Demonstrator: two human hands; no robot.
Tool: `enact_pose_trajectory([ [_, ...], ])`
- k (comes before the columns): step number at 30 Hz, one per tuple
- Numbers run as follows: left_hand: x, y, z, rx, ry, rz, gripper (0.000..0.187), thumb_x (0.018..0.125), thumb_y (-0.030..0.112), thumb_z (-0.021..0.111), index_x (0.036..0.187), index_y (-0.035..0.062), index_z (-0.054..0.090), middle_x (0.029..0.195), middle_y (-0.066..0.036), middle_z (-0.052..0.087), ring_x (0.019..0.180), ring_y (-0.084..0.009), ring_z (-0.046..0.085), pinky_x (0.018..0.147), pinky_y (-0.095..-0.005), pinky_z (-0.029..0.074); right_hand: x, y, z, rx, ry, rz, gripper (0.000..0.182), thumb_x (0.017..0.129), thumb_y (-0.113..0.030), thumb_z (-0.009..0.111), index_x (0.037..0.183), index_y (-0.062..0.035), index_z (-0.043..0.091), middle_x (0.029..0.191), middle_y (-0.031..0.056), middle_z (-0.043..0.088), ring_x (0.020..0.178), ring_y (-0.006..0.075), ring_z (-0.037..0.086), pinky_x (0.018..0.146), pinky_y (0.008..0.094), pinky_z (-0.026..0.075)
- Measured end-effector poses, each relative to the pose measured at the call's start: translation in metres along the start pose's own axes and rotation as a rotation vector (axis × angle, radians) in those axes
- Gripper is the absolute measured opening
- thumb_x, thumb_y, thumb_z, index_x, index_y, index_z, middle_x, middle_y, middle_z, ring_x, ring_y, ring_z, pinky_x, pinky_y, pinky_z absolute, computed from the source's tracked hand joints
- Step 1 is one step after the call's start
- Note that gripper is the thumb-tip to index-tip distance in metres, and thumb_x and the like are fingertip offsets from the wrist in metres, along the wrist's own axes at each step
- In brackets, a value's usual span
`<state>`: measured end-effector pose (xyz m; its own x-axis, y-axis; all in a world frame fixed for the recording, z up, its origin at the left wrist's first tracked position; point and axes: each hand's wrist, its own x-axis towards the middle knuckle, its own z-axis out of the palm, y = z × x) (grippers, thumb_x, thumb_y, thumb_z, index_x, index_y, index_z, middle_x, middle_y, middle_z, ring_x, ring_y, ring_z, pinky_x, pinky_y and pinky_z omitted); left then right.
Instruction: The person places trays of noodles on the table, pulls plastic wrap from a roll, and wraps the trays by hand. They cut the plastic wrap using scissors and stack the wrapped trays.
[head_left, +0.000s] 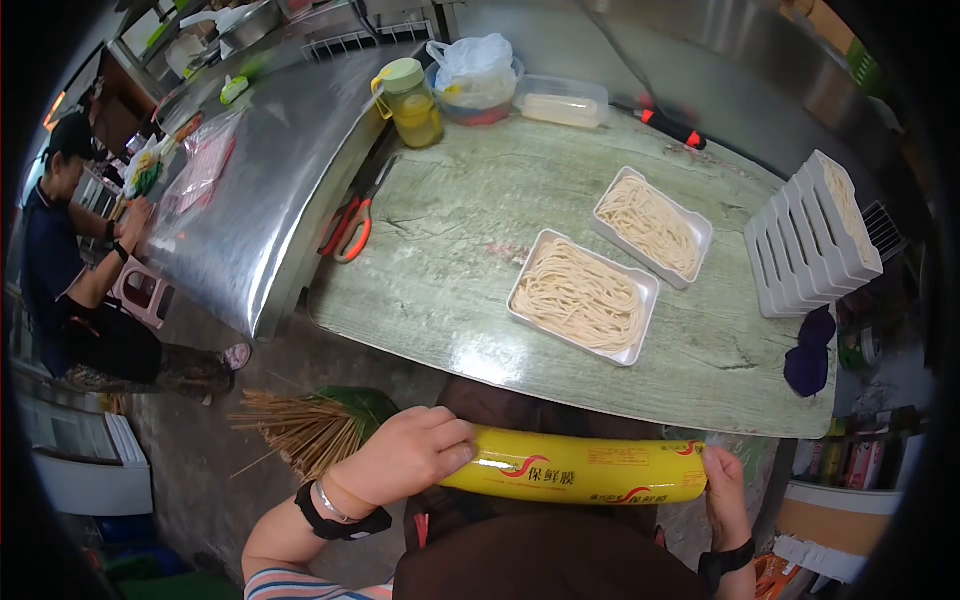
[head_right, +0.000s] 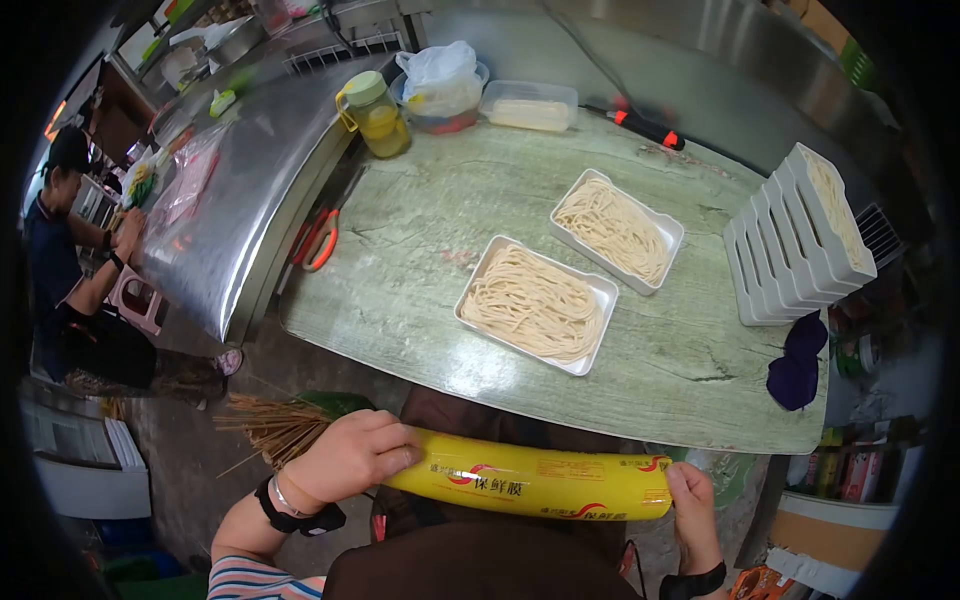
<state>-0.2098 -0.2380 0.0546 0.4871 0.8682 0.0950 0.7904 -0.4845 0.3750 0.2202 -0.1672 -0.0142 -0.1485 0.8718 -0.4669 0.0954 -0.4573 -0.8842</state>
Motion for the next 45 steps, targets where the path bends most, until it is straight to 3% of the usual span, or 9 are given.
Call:
enact_pose_trajectory([
  [8, -0.001, -0.003, 0.025, -0.454, 0.214, -0.382, 0.013, 0.088, 0.001, 0.057, 0.095, 0.0029, 0.046, 0.086, -0.013, 0.061, 0.079, -0.0307, 0.061, 0.067, -0.0344, 0.051, -0.007, -0.002, 0.000, -0.048, -0.002, 0.005, 0.024, 0.096, -0.021, 0.054, 0.088, 0.0002, 0.062, 0.081, -0.0011, 0.063, 0.073, 0.0046, 0.054, 0.067, 0.0208, 0.042],
  [22, -0.057, 0.019, 0.018, -0.471, 0.234, -0.347, 0.017, 0.081, 0.003, 0.068, 0.095, 0.0056, 0.059, 0.095, -0.010, 0.065, 0.085, -0.0273, 0.063, 0.072, -0.0344, 0.051, -0.027, -0.003, -0.002, -0.133, -0.071, -0.069, 0.013, 0.091, -0.013, 0.059, 0.094, -0.0011, 0.059, 0.086, -0.0008, 0.063, 0.076, 0.0049, 0.054, 0.070, 0.0205, 0.042],
  [29, -0.070, 0.008, 0.035, -0.337, 0.443, -0.694, 0.026, 0.081, 0.014, 0.071, 0.103, 0.0034, 0.062, 0.095, -0.011, 0.059, 0.073, -0.0209, 0.058, 0.066, -0.0294, 0.049, -0.012, -0.007, -0.026, -0.395, -0.218, -0.086, 0.014, 0.091, -0.013, 0.058, 0.097, -0.0006, 0.061, 0.088, 0.0009, 0.064, 0.078, 0.0064, 0.056, 0.071, 0.0215, 0.044],
  [33, -0.085, 0.008, 0.071, -1.058, 0.300, -0.871, 0.021, 0.087, 0.015, 0.067, 0.105, 0.0041, 0.062, 0.073, 0.005, 0.051, 0.063, -0.0033, 0.043, 0.058, -0.0199, 0.038, -0.016, -0.064, -0.001, -0.804, -0.230, -0.213, 0.011, 0.084, -0.012, 0.063, 0.081, -0.0022, 0.061, 0.074, -0.0040, 0.057, 0.068, 0.0058, 0.052, 0.062, 0.0239, 0.042],
  [34, -0.083, 0.011, 0.076, -1.158, 0.367, -0.844, 0.019, 0.089, 0.015, 0.066, 0.105, 0.0050, 0.063, 0.068, 0.009, 0.045, 0.061, -0.0005, 0.037, 0.055, -0.0176, 0.034, -0.015, -0.083, 0.007, -1.102, -0.223, -0.312, 0.012, 0.084, -0.013, 0.063, 0.081, -0.0024, 0.061, 0.074, -0.0039, 0.057, 0.069, 0.0055, 0.051, 0.062, 0.0239, 0.041],
  [35, -0.085, 0.015, 0.071, -1.150, 0.322, -0.811, 0.019, 0.091, 0.012, 0.063, 0.107, 0.0033, 0.061, 0.083, 0.007, 0.057, 0.074, 0.0004, 0.049, 0.068, -0.0173, 0.042, -0.014, -0.100, 0.018, -1.091, -0.234, -0.366, 0.012, 0.084, -0.013, 0.063, 0.081, -0.0024, 0.061, 0.074, -0.0039, 0.057, 0.069, 0.0055, 0.051, 0.062, 0.0239, 0.041],
  [37, -0.062, 0.029, 0.031, -0.833, 0.327, -0.541, 0.022, 0.090, 0.010, 0.063, 0.110, 0.0020, 0.061, 0.091, -0.002, 0.063, 0.083, -0.0093, 0.058, 0.074, -0.0245, 0.046, -0.013, -0.133, 0.050, -1.235, -0.239, -0.514, 0.066, 0.067, -0.020, 0.076, 0.123, 0.0002, 0.048, 0.119, 0.0209, 0.052, 0.114, 0.0392, 0.048, 0.100, 0.0444, 0.037],
  [40, -0.021, 0.042, -0.019, -0.516, 0.373, -0.069, 0.024, 0.086, 0.019, 0.065, 0.107, 0.0074, 0.061, 0.096, -0.008, 0.063, 0.087, -0.0284, 0.061, 0.076, -0.0344, 0.049, -0.029, -0.188, 0.129, -1.000, -0.498, -1.223, 0.051, 0.068, -0.027, 0.076, 0.108, -0.0007, 0.057, 0.109, 0.0186, 0.058, 0.108, 0.0381, 0.053, 0.095, 0.0466, 0.039],
  [45, 0.018, 0.080, -0.073, -0.334, 0.351, 0.143, 0.016, 0.088, 0.020, 0.063, 0.097, 0.0068, 0.062, 0.092, -0.010, 0.063, 0.083, -0.0288, 0.062, 0.071, -0.0361, 0.050, -0.050, -0.236, 0.188, -0.972, -0.773, -1.494, 0.035, 0.064, -0.027, 0.077, 0.082, -0.0046, 0.057, 0.087, 0.0139, 0.058, 0.089, 0.0320, 0.056, 0.082, 0.0444, 0.043],
])
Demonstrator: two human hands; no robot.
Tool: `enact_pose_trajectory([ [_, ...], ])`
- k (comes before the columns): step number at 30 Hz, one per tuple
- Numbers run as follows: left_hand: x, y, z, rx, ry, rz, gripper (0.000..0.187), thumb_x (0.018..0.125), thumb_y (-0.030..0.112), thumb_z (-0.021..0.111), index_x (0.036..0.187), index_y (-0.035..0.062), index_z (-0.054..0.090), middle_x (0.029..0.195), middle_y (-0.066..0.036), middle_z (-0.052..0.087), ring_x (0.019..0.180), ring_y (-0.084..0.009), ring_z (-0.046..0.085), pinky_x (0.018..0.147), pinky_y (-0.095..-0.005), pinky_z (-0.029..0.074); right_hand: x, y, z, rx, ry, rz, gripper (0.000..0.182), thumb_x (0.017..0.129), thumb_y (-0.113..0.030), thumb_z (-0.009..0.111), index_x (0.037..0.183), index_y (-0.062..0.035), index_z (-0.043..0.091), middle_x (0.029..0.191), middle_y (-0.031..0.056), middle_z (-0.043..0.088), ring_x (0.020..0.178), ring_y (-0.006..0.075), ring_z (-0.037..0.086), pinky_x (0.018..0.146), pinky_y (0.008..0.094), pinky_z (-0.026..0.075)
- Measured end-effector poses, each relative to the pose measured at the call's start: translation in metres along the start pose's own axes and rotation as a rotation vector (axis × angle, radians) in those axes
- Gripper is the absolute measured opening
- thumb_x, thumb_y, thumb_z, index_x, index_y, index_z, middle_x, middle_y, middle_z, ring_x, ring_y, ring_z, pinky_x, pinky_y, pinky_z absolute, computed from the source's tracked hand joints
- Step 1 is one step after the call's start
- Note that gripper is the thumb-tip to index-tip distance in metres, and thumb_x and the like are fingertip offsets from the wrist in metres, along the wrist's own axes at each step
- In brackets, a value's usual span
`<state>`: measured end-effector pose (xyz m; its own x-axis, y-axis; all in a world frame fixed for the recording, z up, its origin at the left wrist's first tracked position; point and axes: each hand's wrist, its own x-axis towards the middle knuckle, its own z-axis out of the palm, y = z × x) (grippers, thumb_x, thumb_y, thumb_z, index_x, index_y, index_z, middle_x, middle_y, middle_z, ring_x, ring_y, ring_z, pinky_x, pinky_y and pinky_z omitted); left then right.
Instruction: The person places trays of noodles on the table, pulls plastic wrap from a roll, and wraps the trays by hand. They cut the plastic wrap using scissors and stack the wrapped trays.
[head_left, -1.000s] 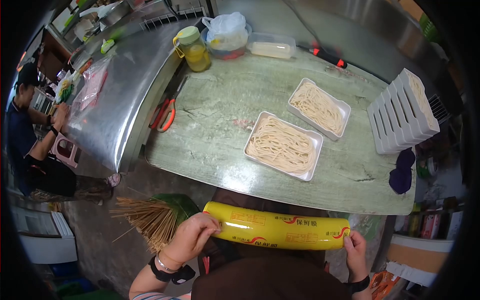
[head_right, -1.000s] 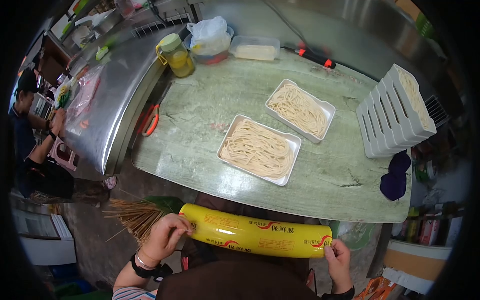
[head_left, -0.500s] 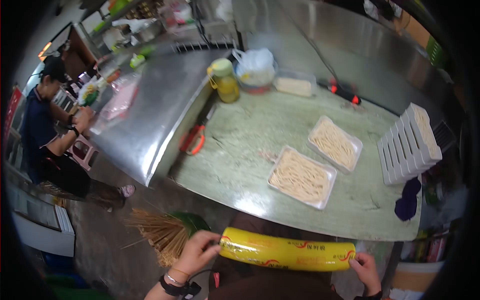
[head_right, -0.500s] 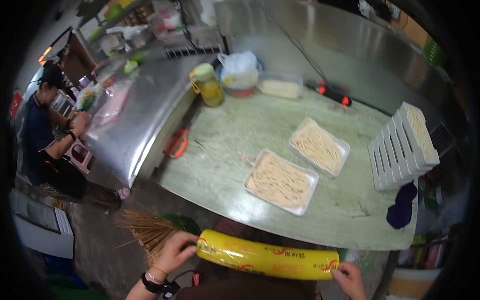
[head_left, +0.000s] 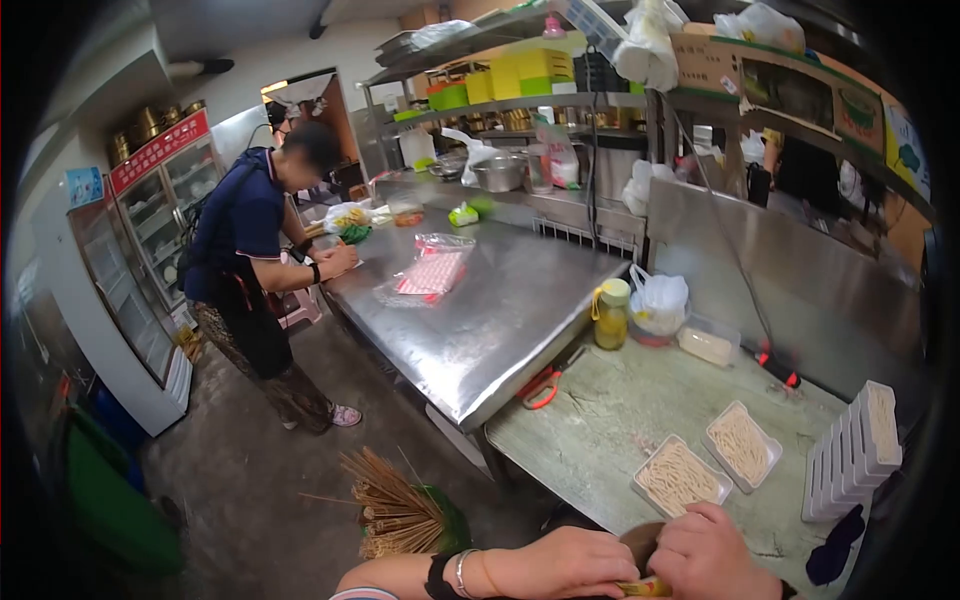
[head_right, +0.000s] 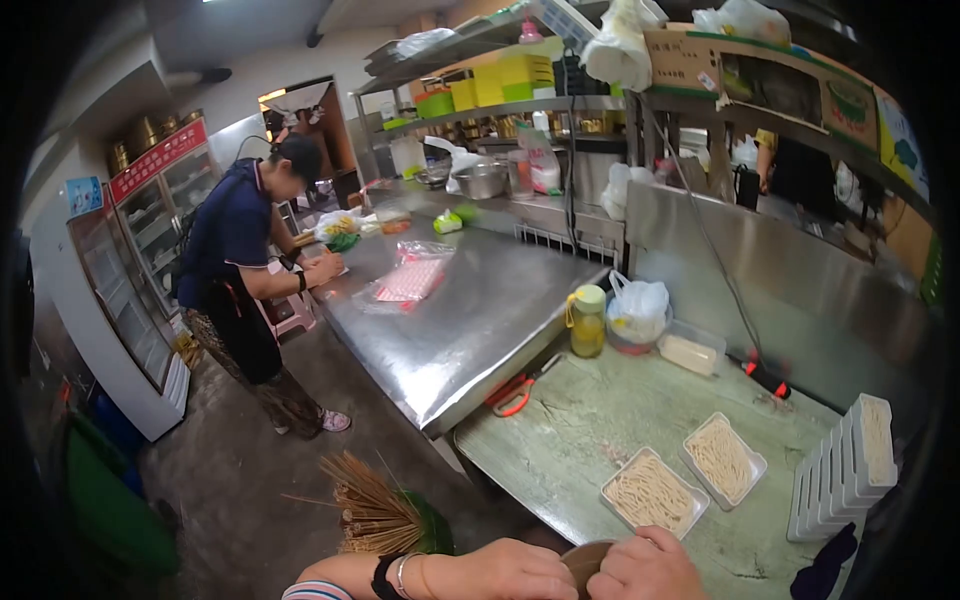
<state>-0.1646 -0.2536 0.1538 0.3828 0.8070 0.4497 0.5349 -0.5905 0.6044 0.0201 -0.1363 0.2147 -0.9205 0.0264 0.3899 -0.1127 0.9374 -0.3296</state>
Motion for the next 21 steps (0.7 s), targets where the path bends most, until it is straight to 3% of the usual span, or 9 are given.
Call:
enact_pose_trajectory([
  [3, 0.017, 0.004, 0.000, -0.076, 0.084, 0.117, 0.014, 0.086, 0.019, 0.066, 0.092, 0.0077, 0.062, 0.085, -0.007, 0.062, 0.075, -0.0287, 0.061, 0.063, -0.0348, 0.049, 0.003, 0.001, -0.016, 0.070, -0.212, -0.115, 0.028, 0.064, -0.022, 0.076, 0.063, -0.0080, 0.052, 0.058, 0.0077, 0.048, 0.060, 0.0282, 0.051, 0.066, 0.0405, 0.041],
  [5, 0.029, -0.002, 0.008, -0.200, 0.197, 0.217, 0.014, 0.088, 0.019, 0.065, 0.093, 0.0061, 0.063, 0.082, -0.004, 0.063, 0.073, -0.0211, 0.062, 0.063, -0.0308, 0.049, -0.002, -0.007, -0.035, 0.082, -0.215, -0.035, 0.028, 0.064, -0.020, 0.076, 0.062, -0.0075, 0.052, 0.058, 0.0083, 0.046, 0.057, 0.0285, 0.049, 0.061, 0.0393, 0.040],
  [6, 0.024, -0.017, 0.011, -0.219, 0.224, 0.235, 0.032, 0.087, 0.014, 0.064, 0.115, 0.0067, 0.054, 0.112, -0.011, 0.056, 0.091, -0.0256, 0.058, 0.078, -0.0319, 0.048, -0.007, -0.011, -0.048, 0.086, -0.212, 0.050, 0.027, 0.063, -0.018, 0.076, 0.062, -0.0070, 0.052, 0.058, 0.0089, 0.045, 0.055, 0.0288, 0.046, 0.056, 0.0381, 0.038],
  [11, -0.004, -0.050, 0.004, -0.378, 0.398, -0.259, 0.037, 0.088, 0.007, 0.063, 0.123, 0.0055, 0.052, 0.121, -0.008, 0.053, 0.094, -0.0143, 0.055, 0.082, -0.0276, 0.047, -0.061, -0.021, -0.087, -0.133, 0.124, 0.328, 0.018, 0.069, -0.003, 0.072, 0.066, -0.0011, 0.055, 0.061, 0.0073, 0.045, 0.055, 0.0213, 0.043, 0.054, 0.0319, 0.036],
  [14, -0.020, -0.062, 0.008, -0.239, 0.473, -0.420, 0.027, 0.087, 0.005, 0.062, 0.114, 0.0041, 0.058, 0.109, -0.006, 0.059, 0.087, -0.0133, 0.057, 0.078, -0.0265, 0.049, -0.145, -0.012, -0.039, 0.048, 0.621, 0.840, 0.005, 0.082, 0.002, 0.061, 0.084, 0.0038, 0.065, 0.081, 0.0044, 0.063, 0.068, 0.0115, 0.051, 0.065, 0.0233, 0.041],
  [16, -0.021, -0.073, 0.007, -0.106, 0.478, -0.492, 0.024, 0.087, 0.003, 0.061, 0.111, 0.0036, 0.059, 0.105, -0.007, 0.061, 0.085, -0.0133, 0.058, 0.077, -0.0257, 0.049, -0.145, -0.031, -0.011, -0.042, 0.584, 1.211, 0.009, 0.086, -0.005, 0.061, 0.083, 0.0027, 0.064, 0.080, 0.0025, 0.062, 0.068, 0.0126, 0.051, 0.064, 0.0272, 0.043],
  [17, -0.019, -0.083, 0.009, -0.120, 0.481, -0.506, 0.024, 0.086, 0.003, 0.060, 0.110, 0.0035, 0.059, 0.104, -0.007, 0.061, 0.085, -0.0138, 0.059, 0.076, -0.0261, 0.049, -0.170, -0.030, 0.006, 0.062, 0.516, 1.439, 0.009, 0.089, -0.007, 0.059, 0.094, -0.0003, 0.062, 0.078, 0.0006, 0.059, 0.062, 0.0108, 0.050, 0.057, 0.0253, 0.042],
  [18, -0.014, -0.093, 0.011, -0.122, 0.485, -0.516, 0.024, 0.086, 0.002, 0.060, 0.110, 0.0034, 0.059, 0.102, -0.008, 0.061, 0.085, -0.0143, 0.059, 0.076, -0.0266, 0.049, -0.215, -0.017, 0.040, 0.208, 0.851, 1.255, 0.013, 0.084, -0.016, 0.063, 0.082, -0.0032, 0.061, 0.075, -0.0028, 0.056, 0.070, 0.0060, 0.050, 0.064, 0.0238, 0.040],
  [21, 0.018, -0.117, 0.019, -0.136, 0.352, -0.516, 0.024, 0.087, 0.005, 0.060, 0.111, 0.0035, 0.059, 0.104, -0.009, 0.060, 0.084, -0.0164, 0.060, 0.075, -0.0281, 0.049, -0.256, -0.026, 0.075, 0.463, 1.144, 1.300, 0.013, 0.089, -0.015, 0.059, 0.089, -0.0023, 0.061, 0.083, 0.0018, 0.062, 0.076, 0.0080, 0.055, 0.069, 0.0244, 0.044],
])
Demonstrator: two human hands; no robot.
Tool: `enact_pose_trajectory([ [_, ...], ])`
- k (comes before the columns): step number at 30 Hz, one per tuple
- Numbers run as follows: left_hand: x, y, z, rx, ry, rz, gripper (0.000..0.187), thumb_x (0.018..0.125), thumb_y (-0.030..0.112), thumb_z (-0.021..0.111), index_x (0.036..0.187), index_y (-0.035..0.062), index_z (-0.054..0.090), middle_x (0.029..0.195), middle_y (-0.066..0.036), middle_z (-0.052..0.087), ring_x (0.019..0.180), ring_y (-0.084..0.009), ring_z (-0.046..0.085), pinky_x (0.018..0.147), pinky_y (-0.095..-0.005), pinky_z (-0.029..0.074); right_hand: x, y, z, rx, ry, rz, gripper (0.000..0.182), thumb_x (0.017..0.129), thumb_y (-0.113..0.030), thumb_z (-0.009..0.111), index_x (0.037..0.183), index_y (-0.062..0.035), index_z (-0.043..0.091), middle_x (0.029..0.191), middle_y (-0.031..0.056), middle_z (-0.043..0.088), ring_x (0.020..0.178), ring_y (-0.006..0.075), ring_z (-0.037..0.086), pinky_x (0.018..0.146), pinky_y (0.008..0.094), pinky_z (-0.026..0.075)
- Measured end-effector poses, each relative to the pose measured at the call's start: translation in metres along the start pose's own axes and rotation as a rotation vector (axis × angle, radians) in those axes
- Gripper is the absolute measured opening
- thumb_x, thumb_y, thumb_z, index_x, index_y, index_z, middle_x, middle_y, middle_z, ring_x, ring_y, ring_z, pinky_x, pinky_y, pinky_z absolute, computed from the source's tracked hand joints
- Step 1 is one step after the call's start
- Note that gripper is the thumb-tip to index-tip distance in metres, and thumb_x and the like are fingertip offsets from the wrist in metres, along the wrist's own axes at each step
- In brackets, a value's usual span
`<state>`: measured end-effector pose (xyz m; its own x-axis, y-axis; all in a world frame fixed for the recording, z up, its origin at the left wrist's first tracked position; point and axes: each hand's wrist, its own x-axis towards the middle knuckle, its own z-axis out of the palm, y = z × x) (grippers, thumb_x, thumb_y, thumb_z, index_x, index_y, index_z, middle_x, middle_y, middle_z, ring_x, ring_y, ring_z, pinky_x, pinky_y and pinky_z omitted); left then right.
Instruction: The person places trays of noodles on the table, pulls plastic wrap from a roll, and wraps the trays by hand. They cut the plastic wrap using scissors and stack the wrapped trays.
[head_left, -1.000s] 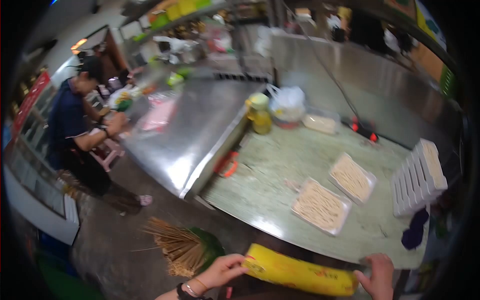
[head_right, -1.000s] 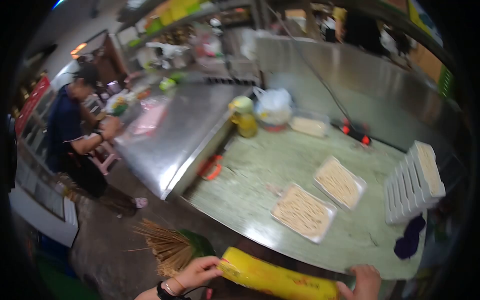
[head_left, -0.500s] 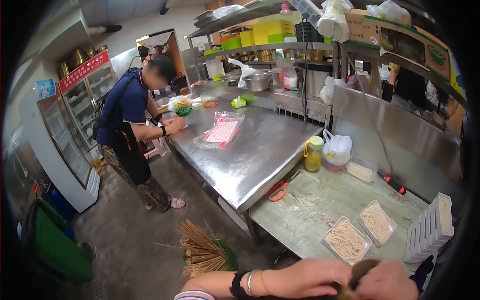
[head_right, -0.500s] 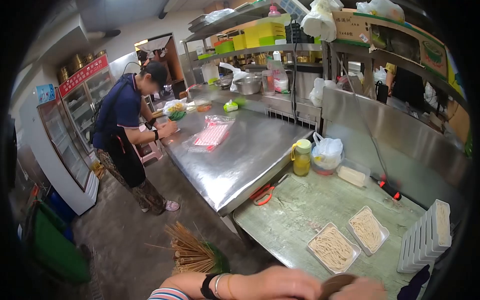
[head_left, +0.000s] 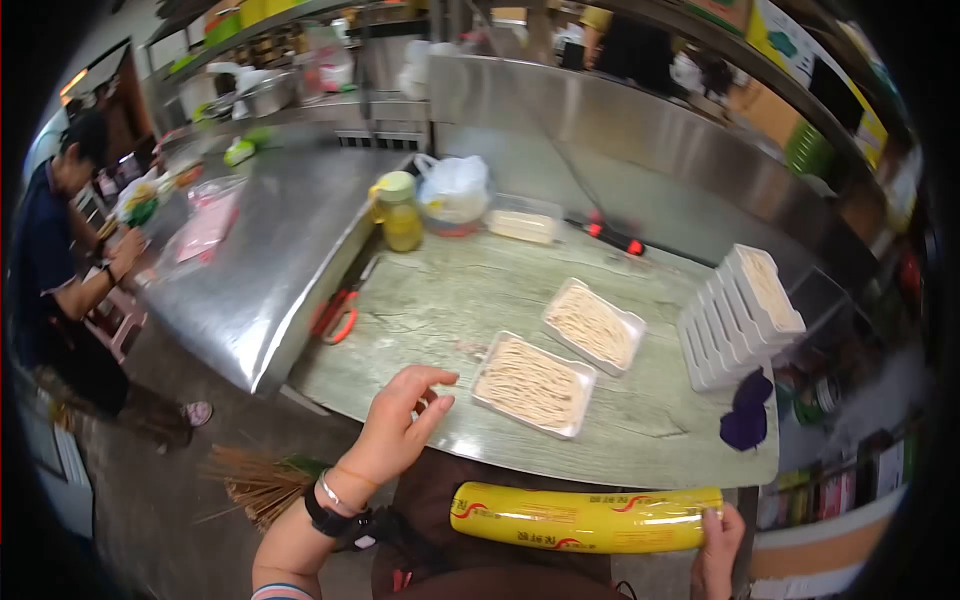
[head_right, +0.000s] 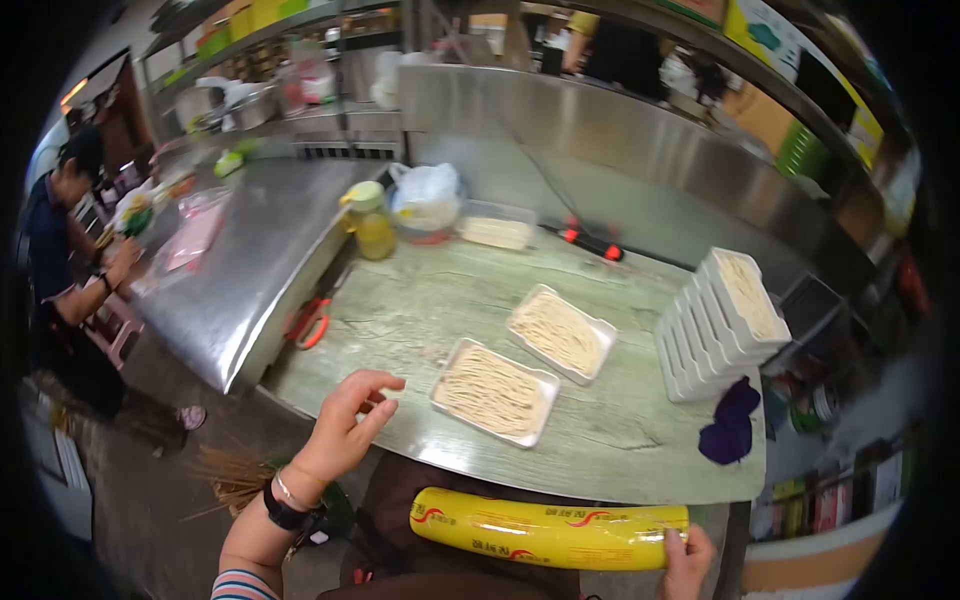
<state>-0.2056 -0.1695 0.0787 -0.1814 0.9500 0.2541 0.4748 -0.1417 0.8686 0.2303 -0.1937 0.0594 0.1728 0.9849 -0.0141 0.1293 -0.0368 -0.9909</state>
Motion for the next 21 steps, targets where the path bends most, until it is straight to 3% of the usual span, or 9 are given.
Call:
enact_pose_trajectory([
  [3, 0.043, -0.014, 0.024, 0.033, -0.052, 0.076, 0.024, 0.089, 0.009, 0.059, 0.112, 0.0035, 0.059, 0.107, -0.012, 0.060, 0.086, -0.0203, 0.060, 0.075, -0.0300, 0.050, -0.009, 0.036, -0.015, 0.169, 0.036, 0.134, 0.016, 0.092, -0.015, 0.057, 0.093, -0.0002, 0.061, 0.090, 0.0060, 0.065, 0.081, 0.0122, 0.060, 0.075, 0.0267, 0.048],
  [9, 0.113, -0.094, 0.064, 0.490, -0.063, 0.232, 0.025, 0.094, 0.017, 0.052, 0.113, 0.0023, 0.060, 0.110, -0.018, 0.059, 0.093, -0.0256, 0.061, 0.075, -0.0311, 0.050, -0.009, 0.067, -0.009, 0.466, -0.046, 0.406, 0.022, 0.095, -0.017, 0.051, 0.102, 0.0015, 0.061, 0.097, 0.0099, 0.065, 0.087, 0.0178, 0.064, 0.080, 0.0293, 0.050],
  [10, 0.119, -0.096, 0.065, 0.413, -0.173, 0.167, 0.026, 0.094, 0.016, 0.051, 0.114, 0.0020, 0.060, 0.109, -0.017, 0.060, 0.093, -0.0248, 0.061, 0.077, -0.0307, 0.050, -0.010, 0.078, -0.004, 0.499, -0.079, 0.484, 0.023, 0.095, -0.018, 0.051, 0.103, 0.0014, 0.061, 0.098, 0.0100, 0.065, 0.088, 0.0178, 0.063, 0.081, 0.0292, 0.050],
  [12, 0.128, -0.101, 0.064, 0.328, -0.298, 0.087, 0.026, 0.095, 0.016, 0.049, 0.114, 0.0017, 0.060, 0.107, -0.016, 0.061, 0.093, -0.0240, 0.061, 0.079, -0.0303, 0.049, -0.007, 0.091, 0.014, 0.455, -0.067, 0.449, 0.021, 0.095, -0.016, 0.052, 0.103, 0.0014, 0.061, 0.095, 0.0073, 0.065, 0.085, 0.0146, 0.062, 0.078, 0.0274, 0.049],
  [14, 0.124, -0.105, 0.063, 0.142, -0.352, -0.084, 0.028, 0.093, 0.018, 0.048, 0.113, 0.0022, 0.061, 0.101, -0.019, 0.064, 0.101, -0.0341, 0.059, 0.089, -0.0369, 0.046, -0.005, 0.088, 0.031, 0.346, -0.105, 0.394, 0.021, 0.095, -0.016, 0.052, 0.102, 0.0012, 0.061, 0.094, 0.0056, 0.065, 0.085, 0.0120, 0.060, 0.077, 0.0266, 0.048],
  [18, 0.095, -0.073, 0.058, 0.046, -0.435, -0.274, 0.026, 0.092, 0.013, 0.051, 0.114, 0.0023, 0.060, 0.104, -0.017, 0.062, 0.099, -0.0311, 0.060, 0.087, -0.0343, 0.047, -0.003, 0.080, 0.040, 0.274, -0.154, 0.391, 0.020, 0.096, -0.017, 0.053, 0.098, 0.0000, 0.061, 0.093, 0.0038, 0.064, 0.083, 0.0085, 0.058, 0.075, 0.0245, 0.046],
  [20, 0.076, -0.086, 0.057, 0.205, -0.276, 0.057, 0.026, 0.091, 0.008, 0.053, 0.117, 0.0041, 0.058, 0.112, -0.008, 0.060, 0.094, -0.0167, 0.056, 0.075, -0.0268, 0.048, 0.001, 0.074, 0.045, 0.249, -0.152, 0.394, 0.018, 0.096, -0.018, 0.054, 0.093, -0.0020, 0.061, 0.087, -0.0008, 0.063, 0.077, 0.0057, 0.056, 0.070, 0.0233, 0.045],
  [21, 0.066, -0.075, 0.057, 0.192, -0.149, 0.046, 0.026, 0.089, 0.006, 0.055, 0.115, 0.0037, 0.058, 0.110, -0.012, 0.059, 0.091, -0.0202, 0.057, 0.076, -0.0289, 0.048, 0.003, 0.075, 0.038, 0.238, -0.140, 0.403, 0.018, 0.096, -0.018, 0.054, 0.093, -0.0020, 0.061, 0.087, -0.0008, 0.063, 0.077, 0.0057, 0.056, 0.070, 0.0233, 0.045],
])
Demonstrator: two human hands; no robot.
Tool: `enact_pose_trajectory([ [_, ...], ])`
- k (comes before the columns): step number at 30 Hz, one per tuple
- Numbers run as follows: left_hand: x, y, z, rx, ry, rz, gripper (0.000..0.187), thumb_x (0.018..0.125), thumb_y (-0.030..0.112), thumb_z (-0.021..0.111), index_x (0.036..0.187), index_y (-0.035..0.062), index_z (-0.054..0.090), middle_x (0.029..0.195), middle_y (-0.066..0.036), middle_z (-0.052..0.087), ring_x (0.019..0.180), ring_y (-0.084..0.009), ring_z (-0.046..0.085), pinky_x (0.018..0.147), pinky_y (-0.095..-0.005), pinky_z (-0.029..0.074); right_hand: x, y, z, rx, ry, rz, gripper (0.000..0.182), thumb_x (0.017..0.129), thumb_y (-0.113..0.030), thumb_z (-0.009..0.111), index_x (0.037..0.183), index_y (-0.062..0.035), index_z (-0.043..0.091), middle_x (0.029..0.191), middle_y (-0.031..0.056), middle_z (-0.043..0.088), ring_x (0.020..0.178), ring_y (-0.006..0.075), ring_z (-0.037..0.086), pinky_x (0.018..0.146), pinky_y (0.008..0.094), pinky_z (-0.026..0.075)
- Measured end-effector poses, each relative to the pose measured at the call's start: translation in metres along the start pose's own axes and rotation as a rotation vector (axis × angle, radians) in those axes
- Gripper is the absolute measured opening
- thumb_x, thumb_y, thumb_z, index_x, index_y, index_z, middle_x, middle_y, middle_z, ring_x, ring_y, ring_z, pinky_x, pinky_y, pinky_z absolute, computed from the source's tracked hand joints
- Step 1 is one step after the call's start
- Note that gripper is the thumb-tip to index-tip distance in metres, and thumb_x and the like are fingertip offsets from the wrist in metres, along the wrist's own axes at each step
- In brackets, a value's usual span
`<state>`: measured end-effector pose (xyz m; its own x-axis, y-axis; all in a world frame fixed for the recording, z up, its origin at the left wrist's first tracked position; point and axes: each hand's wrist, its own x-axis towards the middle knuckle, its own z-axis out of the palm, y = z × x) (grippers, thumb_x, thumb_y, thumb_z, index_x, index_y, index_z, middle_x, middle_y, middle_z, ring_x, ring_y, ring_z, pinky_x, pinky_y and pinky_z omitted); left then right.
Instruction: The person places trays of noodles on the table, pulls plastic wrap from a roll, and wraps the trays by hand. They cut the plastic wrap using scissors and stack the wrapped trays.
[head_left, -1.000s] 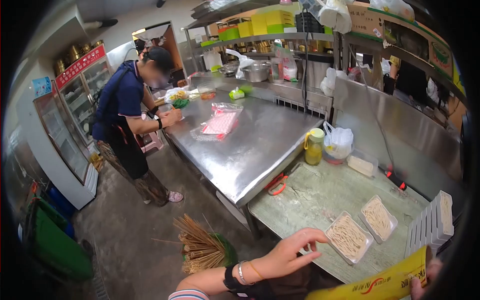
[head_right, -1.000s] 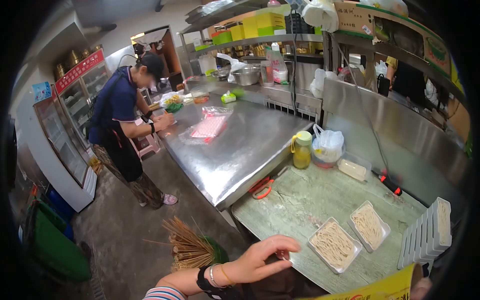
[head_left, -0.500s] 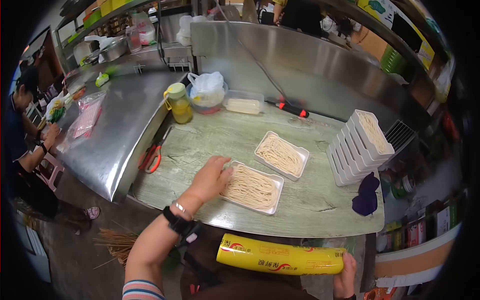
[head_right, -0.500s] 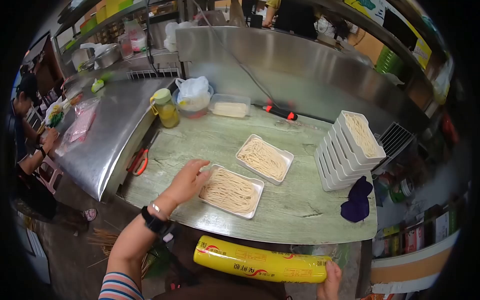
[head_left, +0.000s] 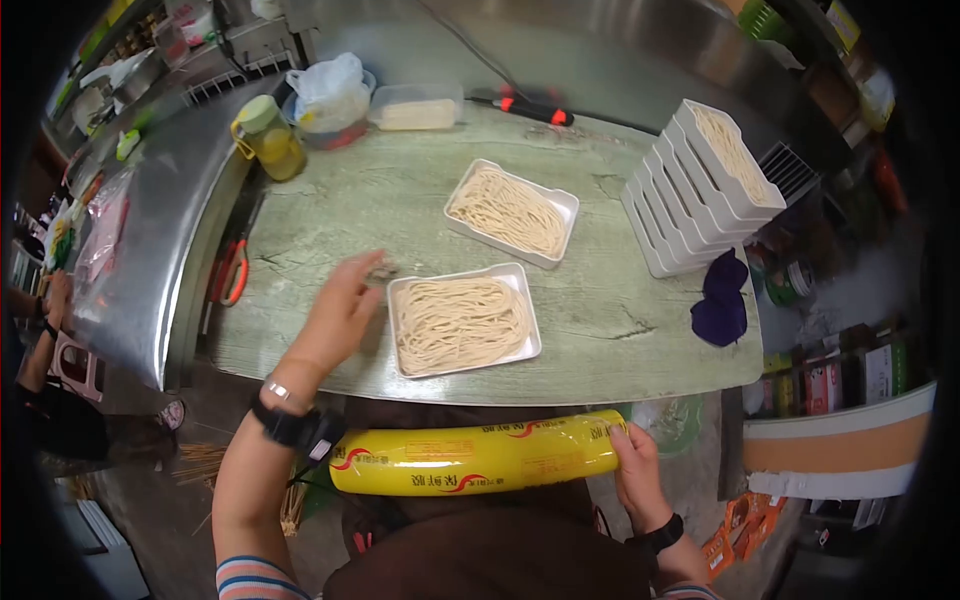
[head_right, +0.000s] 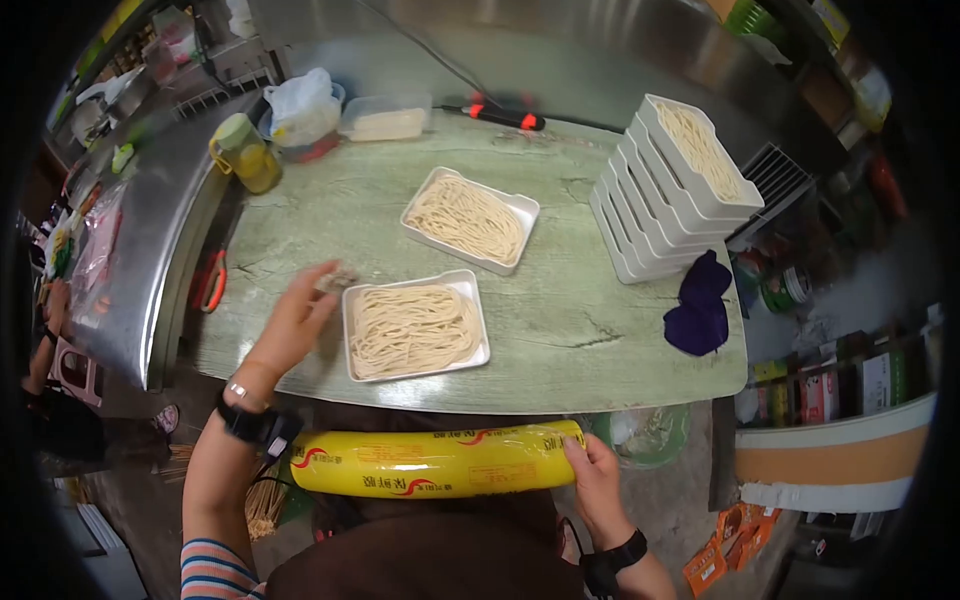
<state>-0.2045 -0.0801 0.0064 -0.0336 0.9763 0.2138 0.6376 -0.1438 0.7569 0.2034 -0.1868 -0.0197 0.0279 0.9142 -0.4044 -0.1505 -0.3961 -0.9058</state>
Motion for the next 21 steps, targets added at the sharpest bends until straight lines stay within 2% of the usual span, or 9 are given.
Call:
enact_pose_trajectory([
  [1, -0.009, 0.021, -0.008, -0.012, 0.125, -0.021, 0.026, 0.086, 0.003, 0.057, 0.113, 0.0034, 0.059, 0.108, -0.015, 0.058, 0.087, -0.0238, 0.058, 0.076, -0.0310, 0.048, 0.003, -0.002, -0.010, -0.194, -0.061, -0.022, 0.019, 0.096, -0.019, 0.053, 0.092, -0.0026, 0.061, 0.084, -0.0028, 0.062, 0.076, 0.0050, 0.055, 0.068, 0.0238, 0.045],
  [3, -0.035, 0.050, -0.030, 0.056, 0.044, -0.024, 0.024, 0.084, 0.001, 0.059, 0.108, 0.0036, 0.060, 0.103, -0.014, 0.060, 0.082, -0.0242, 0.057, 0.074, -0.0324, 0.048, 0.002, -0.014, -0.020, -0.566, -0.042, -0.132, 0.020, 0.093, -0.022, 0.057, 0.086, -0.0036, 0.060, 0.075, -0.0026, 0.060, 0.068, 0.0085, 0.055, 0.062, 0.0265, 0.043],
  [4, -0.049, 0.060, -0.035, 0.033, -0.044, -0.042, 0.023, 0.083, 0.001, 0.060, 0.106, 0.0037, 0.060, 0.100, -0.013, 0.060, 0.082, -0.0251, 0.057, 0.075, -0.0334, 0.048, -0.001, -0.027, -0.018, -0.572, -0.016, -0.134, 0.020, 0.093, -0.022, 0.057, 0.086, -0.0036, 0.060, 0.075, -0.0026, 0.060, 0.068, 0.0085, 0.055, 0.062, 0.0265, 0.043],
  [6, -0.081, 0.068, -0.037, 0.084, -0.195, -0.003, 0.023, 0.079, -0.001, 0.063, 0.102, 0.0039, 0.061, 0.097, -0.009, 0.062, 0.083, -0.0225, 0.059, 0.075, -0.0315, 0.048, -0.008, -0.059, -0.003, -1.002, 0.067, -0.438, 0.018, 0.086, -0.021, 0.064, 0.085, -0.0037, 0.060, 0.073, 0.0045, 0.059, 0.066, 0.0184, 0.057, 0.062, 0.0311, 0.044],
  [7, -0.090, 0.073, -0.037, 0.140, -0.228, 0.103, 0.026, 0.076, 0.000, 0.066, 0.102, 0.0032, 0.061, 0.099, -0.012, 0.063, 0.087, -0.0287, 0.060, 0.079, -0.0347, 0.048, -0.008, -0.073, 0.004, -1.055, 0.004, -0.481, 0.021, 0.080, -0.022, 0.069, 0.087, -0.0031, 0.062, 0.079, 0.0114, 0.059, 0.073, 0.0282, 0.057, 0.068, 0.0365, 0.046],
  [8, -0.103, 0.071, -0.035, 0.139, -0.250, 0.078, 0.026, 0.075, 0.002, 0.067, 0.101, 0.0033, 0.062, 0.100, -0.014, 0.063, 0.091, -0.0328, 0.060, 0.081, -0.0384, 0.048, -0.002, -0.081, 0.010, -1.057, 0.015, -0.477, 0.021, 0.080, -0.022, 0.069, 0.087, -0.0031, 0.062, 0.079, 0.0114, 0.059, 0.073, 0.0282, 0.057, 0.068, 0.0365, 0.046],
  [10, -0.123, 0.068, -0.027, 0.173, -0.263, 0.022, 0.027, 0.075, 0.005, 0.067, 0.102, 0.0037, 0.062, 0.101, -0.014, 0.062, 0.093, -0.0329, 0.059, 0.082, -0.0391, 0.048, 0.007, -0.092, 0.020, -1.176, -0.228, -0.698, 0.028, 0.079, -0.025, 0.070, 0.092, -0.0009, 0.062, 0.086, 0.0143, 0.060, 0.084, 0.0316, 0.057, 0.075, 0.0396, 0.046],
  [17, -0.166, 0.045, -0.017, 0.144, -0.217, 0.034, 0.033, 0.075, 0.022, 0.070, 0.103, 0.0061, 0.062, 0.107, -0.011, 0.063, 0.100, -0.0344, 0.055, 0.089, -0.0436, 0.044, 0.026, -0.089, 0.032, -1.304, -0.444, -0.586, 0.033, 0.079, -0.028, 0.069, 0.095, 0.0011, 0.063, 0.092, 0.0156, 0.059, 0.092, 0.0341, 0.055, 0.081, 0.0419, 0.044],
  [21, -0.171, 0.046, -0.016, 0.127, -0.175, 0.045, 0.032, 0.075, 0.022, 0.070, 0.102, 0.0065, 0.062, 0.106, -0.011, 0.063, 0.100, -0.0338, 0.055, 0.089, -0.0436, 0.044, 0.036, -0.084, 0.029, -1.221, -0.602, -0.513, 0.024, 0.079, -0.024, 0.067, 0.092, -0.0035, 0.063, 0.087, 0.0119, 0.057, 0.089, 0.0323, 0.055, 0.081, 0.0407, 0.043],
])
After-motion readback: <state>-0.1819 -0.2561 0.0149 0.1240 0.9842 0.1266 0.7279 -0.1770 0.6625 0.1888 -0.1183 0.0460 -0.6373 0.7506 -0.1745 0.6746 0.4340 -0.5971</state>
